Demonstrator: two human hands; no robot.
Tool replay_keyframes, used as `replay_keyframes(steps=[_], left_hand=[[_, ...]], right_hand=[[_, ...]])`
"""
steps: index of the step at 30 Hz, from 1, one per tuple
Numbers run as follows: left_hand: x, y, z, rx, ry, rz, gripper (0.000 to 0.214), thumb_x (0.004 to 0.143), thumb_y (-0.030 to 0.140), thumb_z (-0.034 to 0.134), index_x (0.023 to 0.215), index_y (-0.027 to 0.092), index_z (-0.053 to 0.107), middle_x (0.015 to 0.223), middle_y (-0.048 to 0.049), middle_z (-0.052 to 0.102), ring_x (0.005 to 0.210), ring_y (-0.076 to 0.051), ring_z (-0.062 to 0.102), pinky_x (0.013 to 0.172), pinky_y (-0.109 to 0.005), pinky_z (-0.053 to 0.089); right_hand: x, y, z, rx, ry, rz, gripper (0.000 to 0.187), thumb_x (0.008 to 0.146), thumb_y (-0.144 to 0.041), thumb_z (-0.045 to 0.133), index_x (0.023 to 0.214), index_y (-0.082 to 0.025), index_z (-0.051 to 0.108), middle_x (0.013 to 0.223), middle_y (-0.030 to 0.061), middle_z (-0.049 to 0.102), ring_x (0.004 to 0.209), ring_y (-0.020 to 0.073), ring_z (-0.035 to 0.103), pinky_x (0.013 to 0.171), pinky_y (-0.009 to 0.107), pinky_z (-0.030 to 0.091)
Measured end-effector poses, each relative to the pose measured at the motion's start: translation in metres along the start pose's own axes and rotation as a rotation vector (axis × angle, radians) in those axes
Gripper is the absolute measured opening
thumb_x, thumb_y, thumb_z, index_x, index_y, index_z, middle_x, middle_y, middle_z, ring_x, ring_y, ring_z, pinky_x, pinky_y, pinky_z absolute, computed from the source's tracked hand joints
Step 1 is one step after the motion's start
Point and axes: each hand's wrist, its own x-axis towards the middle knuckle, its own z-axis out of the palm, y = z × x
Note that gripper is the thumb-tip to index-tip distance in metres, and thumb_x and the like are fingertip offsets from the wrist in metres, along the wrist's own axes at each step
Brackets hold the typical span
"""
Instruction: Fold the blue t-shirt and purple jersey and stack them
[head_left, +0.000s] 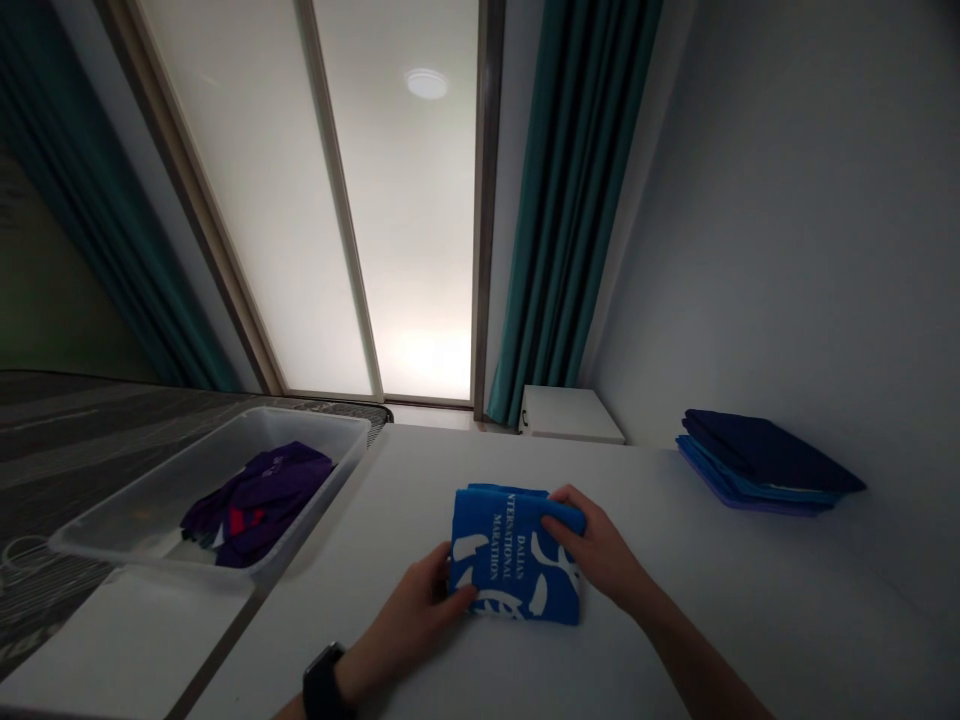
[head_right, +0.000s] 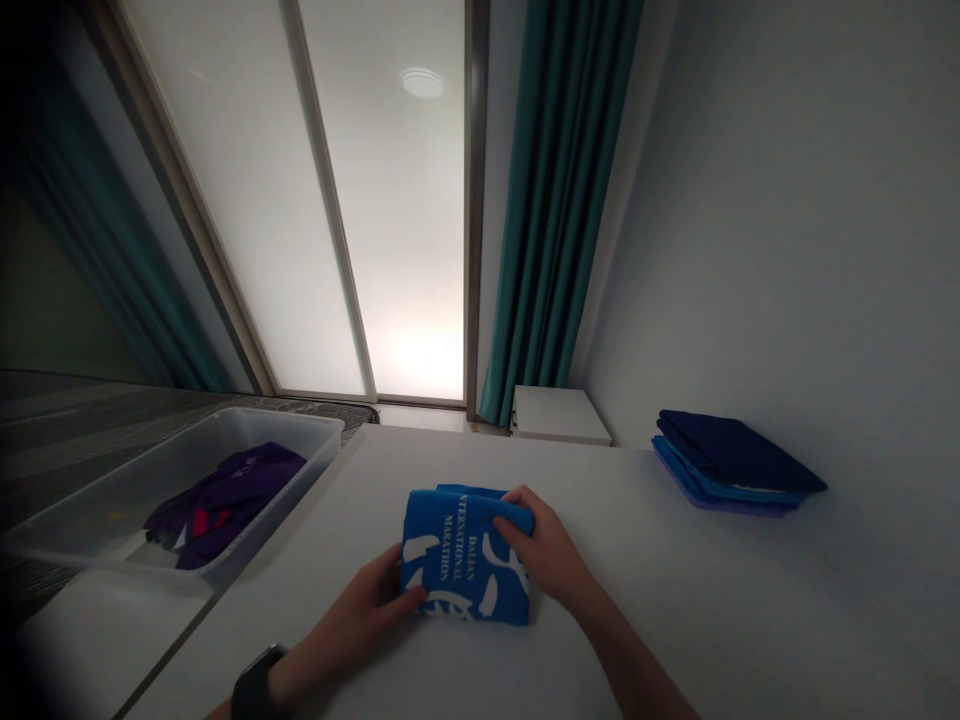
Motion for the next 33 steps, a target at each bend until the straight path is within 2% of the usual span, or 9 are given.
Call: replay_keyframes(steps=[4, 7, 11, 14, 18, 21, 24, 29, 33], left_hand=[[0.011, -0.007, -0.002, 0.081, 0.082, -0.135, 0.053, 0.089, 0.048, 0.057, 0.131, 0.018, 0.046, 0.099, -0.0084, 0.072, 0.087, -0.023, 0.068, 0.079, -0.037, 0.054], [0.014, -0.007, -0.002, 0.273, 0.135, -0.146, 0.058, 0.091, 0.043, 0.052, 0.14, 0.016, 0.036, 0.084, -0.004, 0.07, 0.076, -0.022, 0.067, 0.074, -0.035, 0.051], [0.013, -0.004, 0.004, 0.503, 0.172, -0.094, 0.05, 0.094, 0.04, 0.043, 0.138, 0.016, 0.04, 0.078, -0.0021, 0.067, 0.073, -0.021, 0.064, 0.079, -0.037, 0.046], [0.011, -0.002, 0.005, 0.562, 0.173, -0.096, 0.053, 0.094, 0.042, 0.043, 0.14, 0.015, 0.038, 0.078, -0.0025, 0.068, 0.075, -0.022, 0.064, 0.083, -0.037, 0.044], [0.025, 0.003, -0.016, 0.517, 0.107, -0.154, 0.056, 0.095, 0.047, 0.04, 0.143, 0.018, 0.035, 0.079, -0.0017, 0.07, 0.073, -0.022, 0.066, 0.069, -0.032, 0.045], [0.052, 0.009, -0.038, 0.63, 0.132, -0.124, 0.051, 0.095, 0.049, 0.038, 0.135, 0.017, 0.047, 0.086, -0.005, 0.071, 0.078, -0.023, 0.066, 0.068, -0.031, 0.045], [0.08, 0.011, -0.049, 0.691, 0.13, -0.105, 0.043, 0.094, 0.047, 0.039, 0.119, 0.019, 0.06, 0.09, -0.0067, 0.071, 0.083, -0.024, 0.066, 0.07, -0.031, 0.045], [0.101, 0.002, -0.044, 0.755, 0.117, -0.042, 0.04, 0.093, 0.051, 0.041, 0.096, 0.019, 0.065, 0.088, -0.0062, 0.071, 0.079, -0.023, 0.064, 0.071, -0.031, 0.044], [0.101, -0.005, -0.043, 0.71, 0.13, -0.061, 0.039, 0.093, 0.051, 0.04, 0.085, 0.019, 0.061, 0.082, -0.004, 0.068, 0.075, -0.021, 0.062, 0.071, -0.031, 0.043]], right_hand=[[0.045, 0.015, 0.005, -0.057, 0.022, 0.147, 0.022, 0.082, -0.042, 0.058, 0.09, -0.022, 0.053, 0.079, -0.0002, 0.067, 0.075, 0.019, 0.066, 0.066, 0.03, 0.052], [0.062, 0.03, 0.01, -0.101, 0.049, 0.236, 0.016, 0.084, -0.034, 0.055, 0.092, -0.02, 0.054, 0.083, 0.0023, 0.069, 0.077, 0.0188, 0.067, 0.067, 0.029, 0.052], [0.064, 0.04, 0.011, -0.124, 0.073, 0.247, 0.016, 0.088, -0.034, 0.05, 0.093, -0.02, 0.054, 0.086, 0.0043, 0.069, 0.078, 0.0185, 0.068, 0.068, 0.028, 0.051], [0.063, 0.041, 0.009, -0.127, 0.075, 0.249, 0.017, 0.089, -0.034, 0.047, 0.095, -0.019, 0.054, 0.087, 0.0045, 0.069, 0.078, 0.0183, 0.068, 0.067, 0.027, 0.051], [0.066, 0.043, 0.005, -0.316, 0.089, 0.181, 0.021, 0.091, -0.035, 0.046, 0.102, -0.02, 0.055, 0.092, 0.0044, 0.069, 0.079, 0.0173, 0.067, 0.067, 0.026, 0.048], [0.07, 0.048, 0.003, -0.533, 0.147, 0.106, 0.02, 0.091, -0.035, 0.045, 0.091, -0.021, 0.059, 0.09, 0.0054, 0.069, 0.082, 0.0191, 0.064, 0.071, 0.028, 0.044], [0.072, 0.055, 0.003, -0.596, 0.168, 0.083, 0.02, 0.09, -0.033, 0.045, 0.081, -0.022, 0.058, 0.084, 0.0052, 0.067, 0.082, 0.0206, 0.062, 0.072, 0.03, 0.041], [0.067, 0.06, 0.003, -0.622, 0.171, 0.001, 0.011, 0.086, -0.031, 0.05, 0.085, -0.023, 0.056, 0.093, 0.0048, 0.067, 0.088, 0.0203, 0.06, 0.076, 0.03, 0.042], [0.065, 0.061, -0.002, -0.469, 0.117, 0.021, 0.021, 0.089, -0.039, 0.044, 0.091, -0.022, 0.056, 0.09, 0.0045, 0.066, 0.085, 0.0206, 0.062, 0.072, 0.03, 0.045]])
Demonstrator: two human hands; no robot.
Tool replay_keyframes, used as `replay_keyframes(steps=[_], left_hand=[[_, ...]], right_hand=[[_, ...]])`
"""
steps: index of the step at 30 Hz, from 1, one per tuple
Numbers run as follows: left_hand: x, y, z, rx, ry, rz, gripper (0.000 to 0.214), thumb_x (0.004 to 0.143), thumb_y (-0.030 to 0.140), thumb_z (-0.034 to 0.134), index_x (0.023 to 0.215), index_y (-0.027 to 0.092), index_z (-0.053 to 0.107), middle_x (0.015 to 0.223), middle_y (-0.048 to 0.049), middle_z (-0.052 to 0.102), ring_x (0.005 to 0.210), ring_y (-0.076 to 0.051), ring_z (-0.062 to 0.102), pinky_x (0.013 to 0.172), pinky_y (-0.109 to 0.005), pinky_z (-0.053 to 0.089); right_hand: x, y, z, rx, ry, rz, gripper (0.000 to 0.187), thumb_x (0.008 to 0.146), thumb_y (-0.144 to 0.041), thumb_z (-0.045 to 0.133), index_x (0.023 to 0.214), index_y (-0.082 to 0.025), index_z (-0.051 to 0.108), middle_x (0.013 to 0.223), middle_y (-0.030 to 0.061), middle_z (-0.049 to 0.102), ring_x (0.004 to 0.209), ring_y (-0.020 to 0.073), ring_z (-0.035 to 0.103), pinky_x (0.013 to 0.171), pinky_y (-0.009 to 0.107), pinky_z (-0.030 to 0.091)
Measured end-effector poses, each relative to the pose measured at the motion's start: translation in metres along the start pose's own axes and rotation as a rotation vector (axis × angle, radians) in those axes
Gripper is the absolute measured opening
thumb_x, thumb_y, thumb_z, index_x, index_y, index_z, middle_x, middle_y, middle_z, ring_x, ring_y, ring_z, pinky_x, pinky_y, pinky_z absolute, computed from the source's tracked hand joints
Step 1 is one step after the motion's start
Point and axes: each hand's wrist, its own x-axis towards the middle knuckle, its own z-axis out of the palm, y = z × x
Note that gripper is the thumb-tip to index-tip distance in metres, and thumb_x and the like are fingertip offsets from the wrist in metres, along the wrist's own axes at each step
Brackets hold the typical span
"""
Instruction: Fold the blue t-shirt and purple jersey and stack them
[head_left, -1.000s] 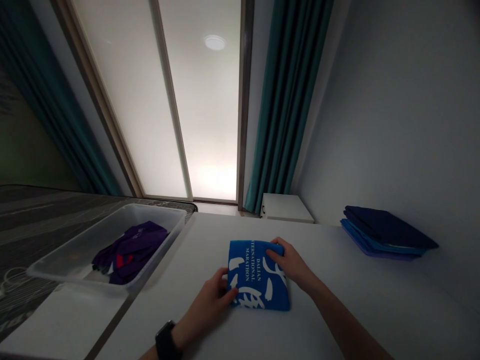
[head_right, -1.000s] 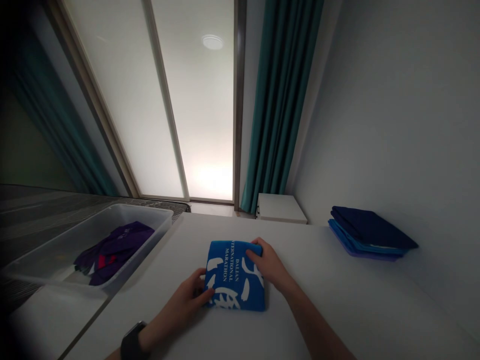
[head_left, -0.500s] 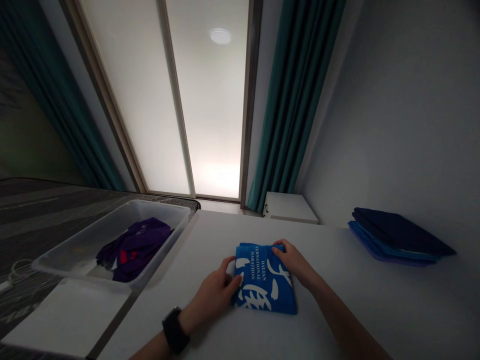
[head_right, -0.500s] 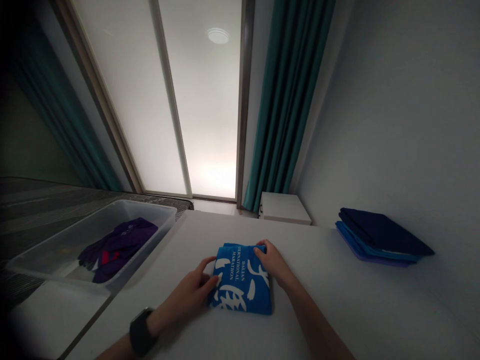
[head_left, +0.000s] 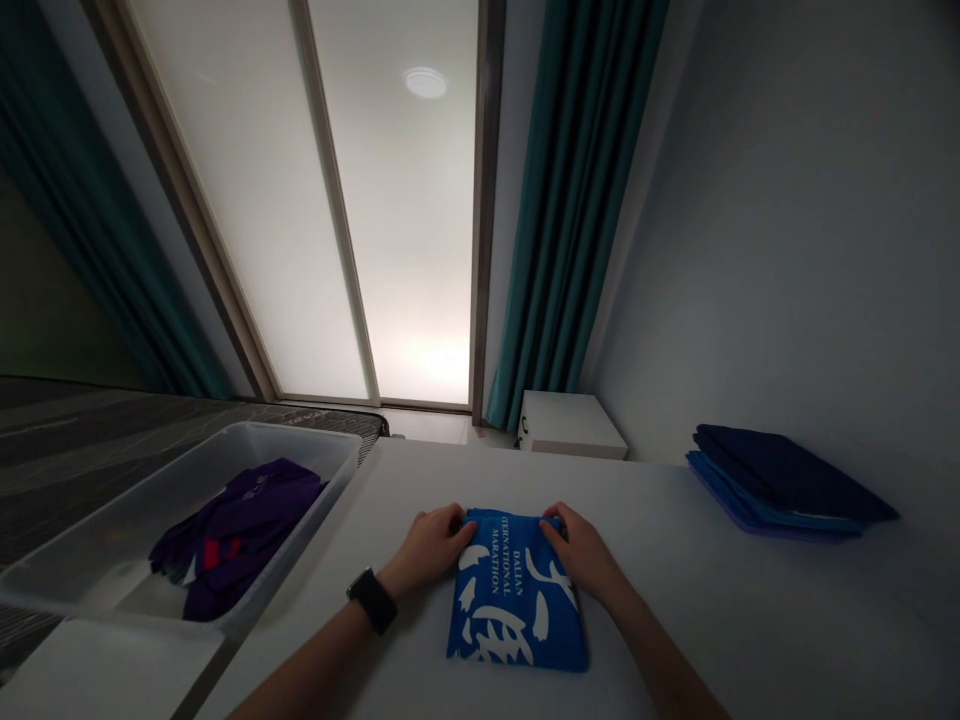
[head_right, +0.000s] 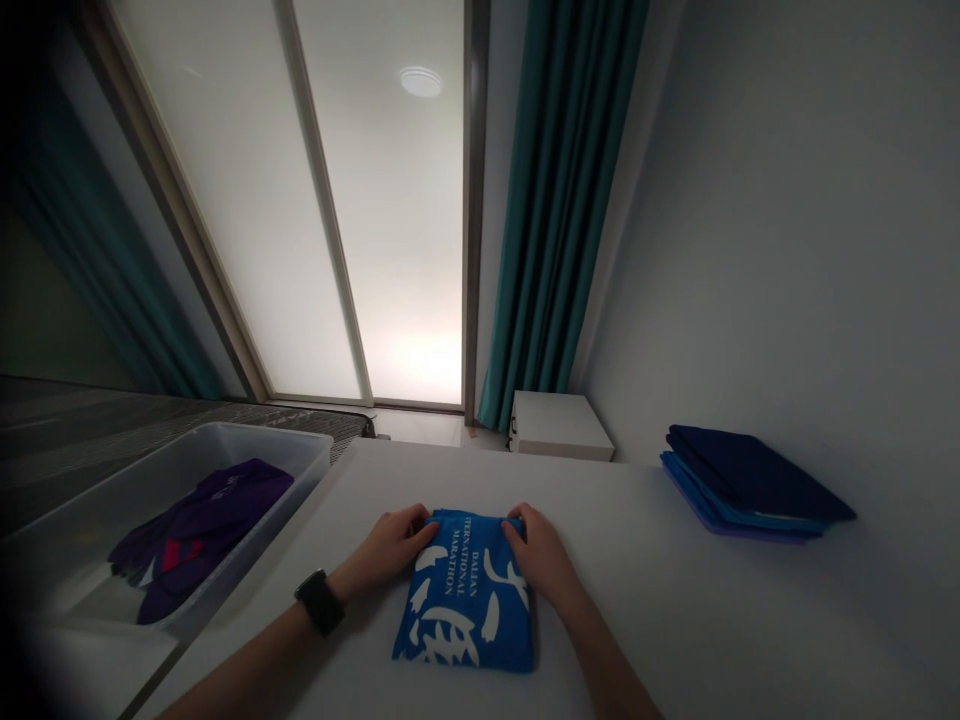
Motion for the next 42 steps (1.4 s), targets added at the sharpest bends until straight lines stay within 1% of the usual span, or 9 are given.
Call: replay_keyframes(steps=[5, 9, 12, 18, 21, 27, 36, 39, 42], left_hand=[[-0.003, 0.001, 0.005, -0.182, 0.036, 0.004, 0.031, 0.093, 0.045, 0.04, 0.082, 0.02, 0.055, 0.081, -0.0031, 0.065, 0.077, -0.02, 0.059, 0.069, -0.03, 0.045], [-0.004, 0.005, 0.007, -0.26, 0.12, 0.034, 0.032, 0.095, 0.048, 0.037, 0.08, 0.021, 0.048, 0.079, -0.0021, 0.06, 0.074, -0.019, 0.057, 0.067, -0.03, 0.045], [0.0, 0.007, 0.006, -0.251, 0.107, 0.02, 0.033, 0.097, 0.048, 0.034, 0.081, 0.022, 0.045, 0.075, -0.0002, 0.059, 0.069, -0.018, 0.056, 0.065, -0.029, 0.043], [0.011, 0.0, 0.015, -0.09, 0.128, -0.039, 0.026, 0.097, 0.04, 0.034, 0.08, 0.023, 0.044, 0.074, -0.0015, 0.061, 0.069, -0.02, 0.058, 0.064, -0.029, 0.04], [0.011, -0.003, 0.021, 0.004, 0.164, -0.056, 0.024, 0.097, 0.038, 0.034, 0.082, 0.023, 0.047, 0.077, -0.0036, 0.063, 0.073, -0.023, 0.06, 0.067, -0.032, 0.041], [0.012, -0.004, 0.021, -0.005, 0.168, -0.104, 0.025, 0.1, 0.038, 0.03, 0.089, 0.023, 0.046, 0.079, -0.004, 0.064, 0.071, -0.021, 0.062, 0.063, -0.028, 0.041], [0.021, -0.002, 0.016, 0.092, 0.209, -0.126, 0.02, 0.1, 0.033, 0.037, 0.09, 0.023, 0.051, 0.077, -0.0016, 0.066, 0.07, -0.02, 0.064, 0.061, -0.027, 0.042], [0.01, 0.01, 0.007, 0.113, 0.289, -0.045, 0.023, 0.1, 0.033, 0.036, 0.099, 0.021, 0.056, 0.091, -0.0051, 0.068, 0.081, -0.021, 0.066, 0.071, -0.031, 0.049], [-0.011, 0.03, 0.01, 0.263, 0.277, 0.225, 0.033, 0.099, 0.035, 0.038, 0.124, 0.021, 0.053, 0.124, -0.0092, 0.062, 0.113, -0.025, 0.058, 0.097, -0.041, 0.045]], right_hand=[[-0.003, 0.004, -0.008, 0.277, -0.086, 0.077, 0.027, 0.088, -0.044, 0.043, 0.094, -0.022, 0.057, 0.084, 0.0026, 0.067, 0.078, 0.0199, 0.064, 0.068, 0.03, 0.048], [-0.008, 0.001, -0.013, 0.35, -0.127, 0.129, 0.024, 0.088, -0.044, 0.046, 0.097, -0.023, 0.054, 0.083, 0.0009, 0.066, 0.076, 0.0189, 0.065, 0.066, 0.029, 0.049], [-0.007, -0.001, -0.015, 0.365, -0.148, 0.126, 0.025, 0.089, -0.045, 0.044, 0.099, -0.024, 0.052, 0.089, 0.0012, 0.066, 0.079, 0.0187, 0.065, 0.068, 0.029, 0.05], [0.009, 0.005, -0.006, 0.102, -0.055, 0.074, 0.022, 0.089, -0.039, 0.041, 0.093, -0.023, 0.056, 0.089, 0.0035, 0.067, 0.083, 0.0206, 0.064, 0.072, 0.031, 0.048], [0.011, 0.006, 0.002, -0.017, 0.018, 0.021, 0.029, 0.092, -0.039, 0.034, 0.084, -0.023, 0.056, 0.087, 0.0058, 0.067, 0.084, 0.0219, 0.062, 0.074, 0.032, 0.046], [0.007, 0.001, 0.013, -0.164, 0.153, 0.006, 0.035, 0.097, -0.034, 0.026, 0.081, -0.024, 0.055, 0.091, 0.0079, 0.066, 0.085, 0.0216, 0.063, 0.079, 0.033, 0.044], [0.009, -0.003, 0.018, -0.346, 0.123, 0.102, 0.028, 0.098, -0.026, 0.031, 0.094, -0.021, 0.058, 0.096, 0.0071, 0.068, 0.088, 0.0195, 0.064, 0.076, 0.028, 0.041], [0.01, -0.005, 0.017, -0.365, 0.111, 0.107, 0.028, 0.098, -0.024, 0.031, 0.097, -0.021, 0.059, 0.096, 0.0067, 0.069, 0.087, 0.019, 0.065, 0.075, 0.027, 0.041], [0.01, -0.005, 0.016, -0.373, 0.106, 0.1, 0.031, 0.099, -0.022, 0.029, 0.101, -0.02, 0.06, 0.098, 0.007, 0.07, 0.089, 0.0191, 0.065, 0.075, 0.027, 0.041]])
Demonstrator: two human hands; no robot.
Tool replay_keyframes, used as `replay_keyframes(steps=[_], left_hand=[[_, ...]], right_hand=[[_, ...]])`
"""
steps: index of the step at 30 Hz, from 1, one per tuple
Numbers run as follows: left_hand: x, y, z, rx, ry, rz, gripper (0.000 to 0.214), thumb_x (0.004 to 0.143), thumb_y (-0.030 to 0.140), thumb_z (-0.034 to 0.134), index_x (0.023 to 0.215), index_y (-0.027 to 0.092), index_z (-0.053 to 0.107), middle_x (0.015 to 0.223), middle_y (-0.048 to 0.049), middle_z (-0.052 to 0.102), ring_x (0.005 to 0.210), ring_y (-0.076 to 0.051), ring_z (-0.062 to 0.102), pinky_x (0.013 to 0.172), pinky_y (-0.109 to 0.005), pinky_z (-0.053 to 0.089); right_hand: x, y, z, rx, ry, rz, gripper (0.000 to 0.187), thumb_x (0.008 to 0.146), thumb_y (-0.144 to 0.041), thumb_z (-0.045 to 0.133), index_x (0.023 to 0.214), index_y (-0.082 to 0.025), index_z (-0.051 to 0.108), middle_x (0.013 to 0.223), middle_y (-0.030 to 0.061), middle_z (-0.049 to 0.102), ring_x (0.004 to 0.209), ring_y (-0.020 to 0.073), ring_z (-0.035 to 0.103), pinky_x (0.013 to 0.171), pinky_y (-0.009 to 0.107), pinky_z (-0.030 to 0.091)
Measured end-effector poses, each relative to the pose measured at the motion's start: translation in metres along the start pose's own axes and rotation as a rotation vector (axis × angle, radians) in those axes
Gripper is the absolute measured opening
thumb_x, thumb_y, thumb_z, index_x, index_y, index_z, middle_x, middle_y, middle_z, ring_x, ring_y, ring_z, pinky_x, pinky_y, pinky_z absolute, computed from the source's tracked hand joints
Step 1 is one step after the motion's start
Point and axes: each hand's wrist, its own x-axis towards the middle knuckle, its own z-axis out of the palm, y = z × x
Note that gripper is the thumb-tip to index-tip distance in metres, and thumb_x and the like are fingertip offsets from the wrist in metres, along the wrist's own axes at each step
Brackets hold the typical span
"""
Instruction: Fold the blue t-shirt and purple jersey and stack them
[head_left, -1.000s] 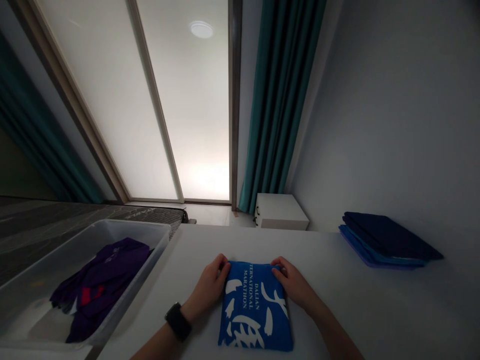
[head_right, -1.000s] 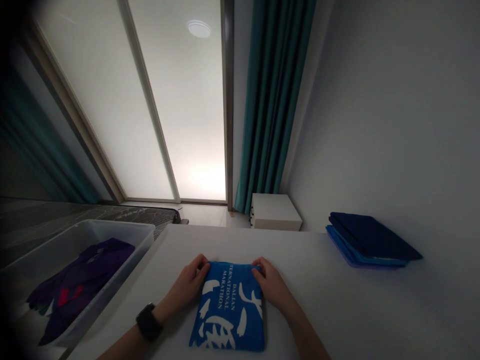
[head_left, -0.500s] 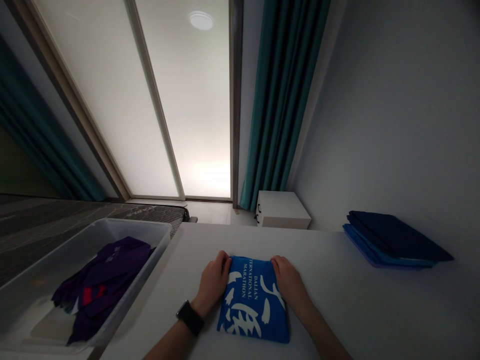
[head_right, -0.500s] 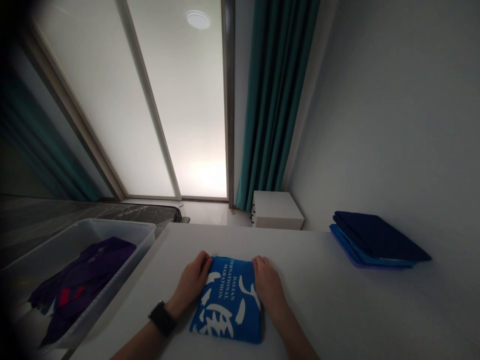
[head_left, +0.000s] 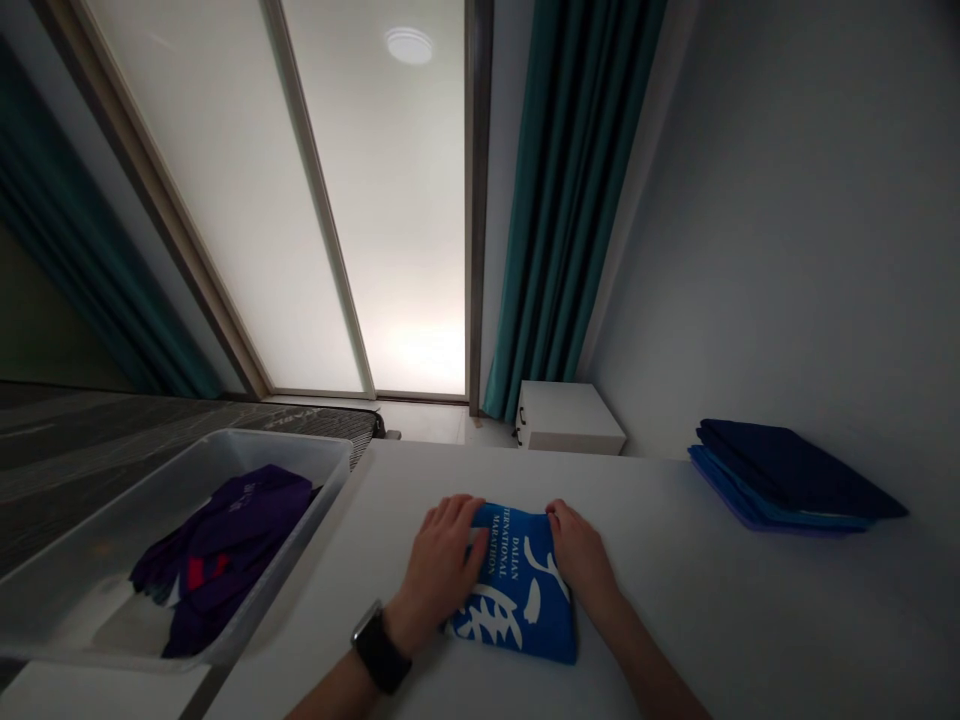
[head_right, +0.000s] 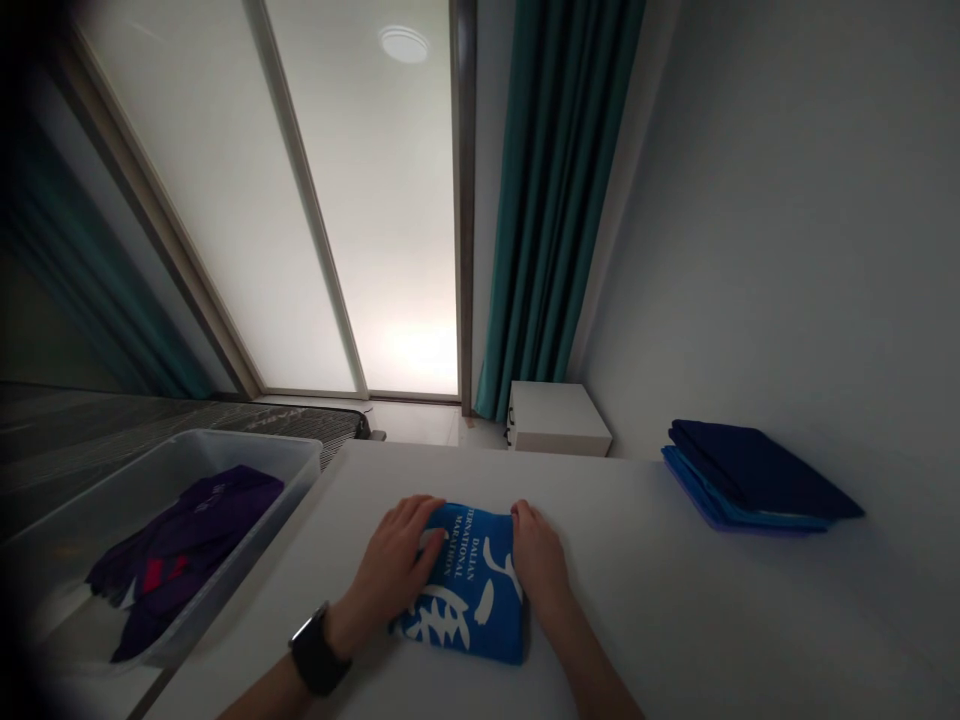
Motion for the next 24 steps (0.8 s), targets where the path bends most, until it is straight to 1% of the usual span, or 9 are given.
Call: replay_keyframes(steps=[2, 4, 8, 11, 14, 17, 20, 22, 24], left_hand=[[-0.011, 0.016, 0.004, 0.063, -0.077, 0.176, 0.047, 0.098, 0.042, 0.042, 0.14, 0.022, 0.043, 0.143, -0.0093, 0.05, 0.131, -0.027, 0.046, 0.109, -0.045, 0.036], [-0.018, 0.026, 0.014, 0.111, -0.149, 0.251, 0.058, 0.098, 0.05, 0.04, 0.148, 0.021, 0.035, 0.153, -0.0104, 0.038, 0.141, -0.029, 0.034, 0.114, -0.049, 0.029], [-0.021, 0.025, 0.032, 0.154, -0.23, 0.231, 0.067, 0.098, 0.059, 0.032, 0.15, 0.018, 0.032, 0.157, -0.0128, 0.03, 0.144, -0.032, 0.027, 0.116, -0.053, 0.024], [-0.017, 0.016, 0.034, 0.157, -0.272, 0.255, 0.069, 0.097, 0.061, 0.031, 0.152, 0.018, 0.029, 0.158, -0.0133, 0.027, 0.145, -0.032, 0.026, 0.117, -0.053, 0.022], [-0.013, 0.01, 0.03, 0.154, -0.29, 0.321, 0.07, 0.097, 0.062, 0.031, 0.153, 0.02, 0.026, 0.158, -0.0115, 0.025, 0.145, -0.03, 0.024, 0.117, -0.051, 0.021], [-0.007, 0.006, 0.021, 0.168, -0.291, 0.381, 0.064, 0.099, 0.057, 0.03, 0.153, 0.023, 0.025, 0.158, -0.0084, 0.029, 0.145, -0.027, 0.026, 0.118, -0.05, 0.019], [-0.001, 0.006, 0.012, 0.215, -0.273, 0.37, 0.052, 0.102, 0.048, 0.029, 0.148, 0.025, 0.036, 0.154, -0.0063, 0.037, 0.144, -0.025, 0.029, 0.119, -0.05, 0.017], [-0.001, 0.009, 0.008, 0.246, -0.254, 0.324, 0.048, 0.102, 0.044, 0.029, 0.143, 0.023, 0.045, 0.151, -0.0064, 0.042, 0.143, -0.025, 0.03, 0.119, -0.051, 0.015], [-0.005, 0.013, 0.007, 0.256, -0.259, 0.284, 0.05, 0.102, 0.044, 0.03, 0.143, 0.02, 0.045, 0.152, -0.0083, 0.041, 0.143, -0.026, 0.03, 0.119, -0.05, 0.016]], right_hand=[[0.001, 0.0, 0.0, -0.02, 0.014, -0.01, 0.032, 0.099, -0.019, 0.028, 0.105, -0.019, 0.06, 0.101, 0.0078, 0.07, 0.092, 0.0193, 0.066, 0.077, 0.026, 0.041], [0.002, 0.001, 0.002, -0.044, 0.031, -0.019, 0.033, 0.098, -0.016, 0.029, 0.107, -0.019, 0.06, 0.104, 0.0082, 0.07, 0.095, 0.019, 0.065, 0.08, 0.026, 0.041], [-0.001, -0.001, 0.002, -0.072, 0.037, -0.014, 0.033, 0.097, -0.013, 0.03, 0.103, -0.02, 0.062, 0.099, 0.0072, 0.07, 0.091, 0.0183, 0.065, 0.079, 0.026, 0.041], [-0.004, 0.0, -0.001, -0.12, 0.089, -0.017, 0.032, 0.098, -0.018, 0.032, 0.104, -0.02, 0.063, 0.105, 0.01, 0.067, 0.095, 0.0215, 0.062, 0.078, 0.03, 0.042], [-0.003, 0.006, -0.006, -0.128, 0.121, -0.166, 0.031, 0.098, -0.019, 0.036, 0.113, -0.021, 0.063, 0.116, 0.0096, 0.064, 0.11, 0.0227, 0.056, 0.089, 0.033, 0.04], [-0.006, 0.011, -0.012, -0.089, 0.053, -0.317, 0.032, 0.097, -0.017, 0.037, 0.115, -0.021, 0.063, 0.114, 0.0064, 0.066, 0.109, 0.0202, 0.056, 0.093, 0.033, 0.038], [-0.026, 0.006, -0.017, -0.162, 0.05, -0.342, 0.029, 0.096, -0.016, 0.04, 0.11, -0.019, 0.065, 0.105, 0.0078, 0.067, 0.101, 0.0221, 0.057, 0.089, 0.035, 0.038], [-0.049, -0.002, -0.018, -0.233, 0.046, -0.329, 0.026, 0.095, -0.016, 0.043, 0.098, -0.017, 0.068, 0.096, 0.0089, 0.067, 0.093, 0.0239, 0.059, 0.085, 0.037, 0.038], [-0.075, -0.01, -0.018, -0.24, 0.01, -0.333, 0.027, 0.095, -0.016, 0.042, 0.085, -0.018, 0.068, 0.087, 0.0083, 0.067, 0.084, 0.0228, 0.06, 0.081, 0.036, 0.039]])
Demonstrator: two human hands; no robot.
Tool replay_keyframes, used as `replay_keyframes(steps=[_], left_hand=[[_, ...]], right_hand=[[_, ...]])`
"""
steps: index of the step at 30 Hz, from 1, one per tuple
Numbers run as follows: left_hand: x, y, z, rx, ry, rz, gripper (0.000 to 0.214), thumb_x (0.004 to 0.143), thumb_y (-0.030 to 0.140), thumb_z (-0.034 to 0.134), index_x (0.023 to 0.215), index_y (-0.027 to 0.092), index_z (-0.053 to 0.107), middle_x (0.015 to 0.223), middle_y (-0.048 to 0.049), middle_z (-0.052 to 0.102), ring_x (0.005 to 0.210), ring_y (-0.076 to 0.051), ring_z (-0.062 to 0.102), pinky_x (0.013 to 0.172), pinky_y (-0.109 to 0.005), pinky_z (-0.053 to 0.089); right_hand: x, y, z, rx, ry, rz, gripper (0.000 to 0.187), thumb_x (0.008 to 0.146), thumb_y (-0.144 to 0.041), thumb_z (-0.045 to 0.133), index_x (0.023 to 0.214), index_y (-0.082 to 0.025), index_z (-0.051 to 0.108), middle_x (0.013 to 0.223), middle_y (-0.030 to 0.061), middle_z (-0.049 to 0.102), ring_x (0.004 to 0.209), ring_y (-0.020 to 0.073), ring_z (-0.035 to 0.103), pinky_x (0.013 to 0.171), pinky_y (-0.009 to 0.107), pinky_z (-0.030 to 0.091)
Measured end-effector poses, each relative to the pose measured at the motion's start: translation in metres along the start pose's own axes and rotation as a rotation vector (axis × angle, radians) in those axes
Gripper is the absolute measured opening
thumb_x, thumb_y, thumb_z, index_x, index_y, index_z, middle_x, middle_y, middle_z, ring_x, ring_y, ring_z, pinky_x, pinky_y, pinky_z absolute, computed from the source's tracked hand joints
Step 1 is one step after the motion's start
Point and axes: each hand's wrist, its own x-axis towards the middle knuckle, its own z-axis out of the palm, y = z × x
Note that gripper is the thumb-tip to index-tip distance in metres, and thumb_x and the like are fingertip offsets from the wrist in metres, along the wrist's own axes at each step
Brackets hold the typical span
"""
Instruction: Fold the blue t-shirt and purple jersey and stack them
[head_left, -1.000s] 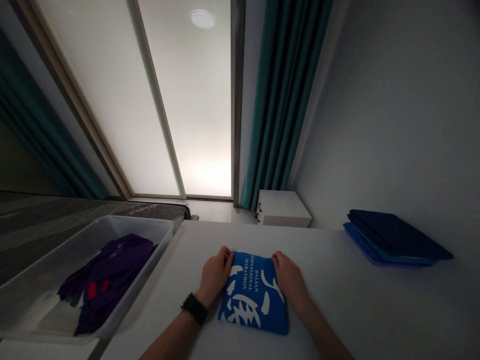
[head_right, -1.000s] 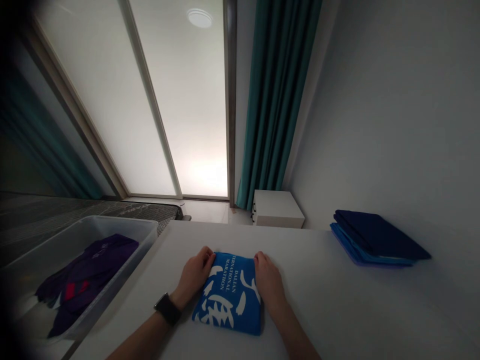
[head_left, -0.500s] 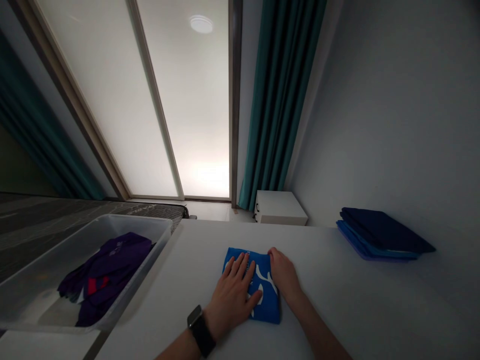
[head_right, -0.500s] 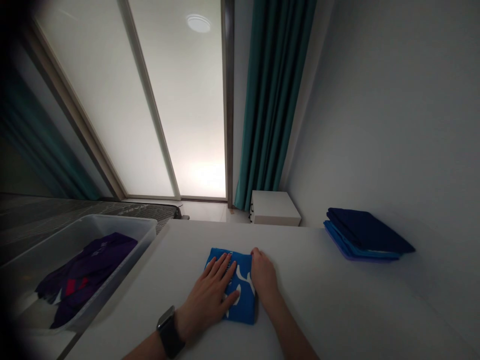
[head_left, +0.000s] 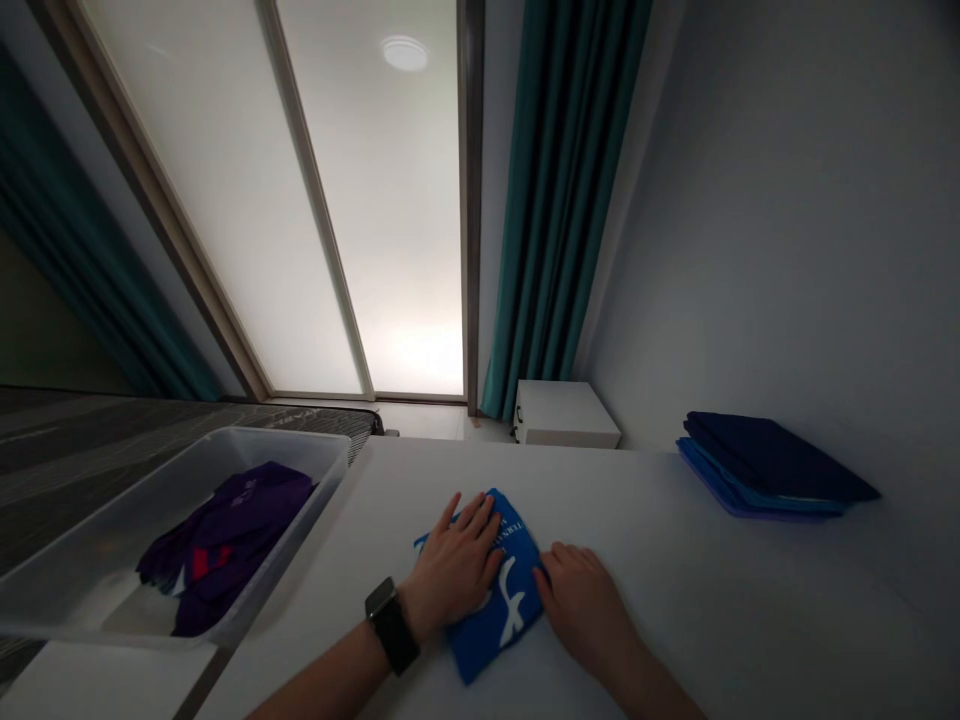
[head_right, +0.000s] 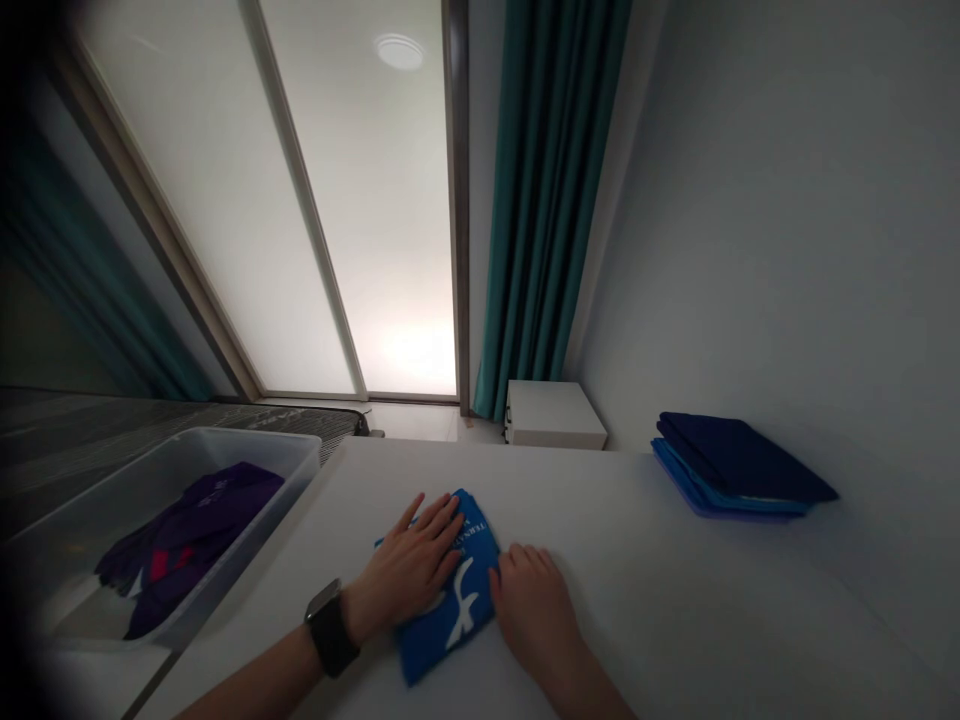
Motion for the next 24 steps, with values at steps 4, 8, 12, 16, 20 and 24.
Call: replay_keyframes(steps=[4, 8, 12, 16, 20, 24], left_hand=[[-0.008, 0.01, 0.005, -0.052, -0.061, 0.042, 0.061, 0.101, 0.05, 0.032, 0.152, 0.017, 0.027, 0.157, -0.0111, 0.03, 0.145, -0.026, 0.026, 0.118, -0.048, 0.02], [-0.012, 0.013, 0.011, -0.086, -0.061, 0.067, 0.071, 0.098, 0.058, 0.034, 0.155, 0.02, 0.017, 0.16, -0.0096, 0.022, 0.147, -0.028, 0.02, 0.119, -0.049, 0.015], [-0.011, 0.015, 0.014, -0.086, -0.064, 0.065, 0.078, 0.094, 0.065, 0.036, 0.155, 0.023, 0.016, 0.16, -0.0098, 0.021, 0.147, -0.031, 0.018, 0.118, -0.053, 0.012], [-0.008, 0.022, 0.015, -0.081, -0.044, 0.081, 0.071, 0.097, 0.058, 0.035, 0.155, 0.021, 0.017, 0.16, -0.0096, 0.022, 0.147, -0.03, 0.018, 0.118, -0.054, 0.01], [-0.004, 0.027, 0.014, -0.089, -0.048, 0.108, 0.067, 0.097, 0.049, 0.039, 0.154, 0.018, 0.022, 0.159, -0.01, 0.026, 0.147, -0.027, 0.02, 0.12, -0.051, 0.011], [-0.001, 0.03, 0.014, -0.094, -0.025, 0.102, 0.06, 0.099, 0.046, 0.033, 0.152, 0.017, 0.027, 0.157, -0.0091, 0.03, 0.146, -0.024, 0.022, 0.12, -0.048, 0.012]], right_hand=[[-0.023, -0.007, 0.001, 0.183, -0.037, -0.088, 0.033, 0.095, -0.017, 0.041, 0.074, -0.021, 0.065, 0.076, 0.0029, 0.067, 0.077, 0.019, 0.061, 0.081, 0.034, 0.042], [-0.015, 0.018, 0.015, 0.168, 0.097, 0.004, 0.036, 0.096, -0.017, 0.033, 0.11, -0.018, 0.067, 0.112, 0.0102, 0.068, 0.107, 0.022, 0.06, 0.097, 0.038, 0.042], [-0.011, 0.024, 0.035, 0.08, 0.048, -0.075, 0.048, 0.096, -0.023, 0.034, 0.14, -0.014, 0.048, 0.147, 0.0105, 0.047, 0.137, 0.0237, 0.039, 0.115, 0.045, 0.027], [-0.013, 0.01, 0.044, 0.055, -0.002, -0.139, 0.057, 0.09, -0.015, 0.034, 0.147, -0.013, 0.038, 0.154, 0.0086, 0.035, 0.143, 0.0229, 0.029, 0.118, 0.048, 0.021], [-0.013, 0.005, 0.046, 0.068, 0.02, -0.134, 0.062, 0.085, -0.009, 0.036, 0.147, -0.014, 0.039, 0.153, 0.0091, 0.035, 0.143, 0.0224, 0.031, 0.119, 0.047, 0.023], [-0.011, 0.012, 0.05, 0.112, 0.047, -0.108, 0.06, 0.087, -0.01, 0.033, 0.147, -0.015, 0.039, 0.152, 0.0088, 0.038, 0.142, 0.0208, 0.033, 0.118, 0.045, 0.025]])
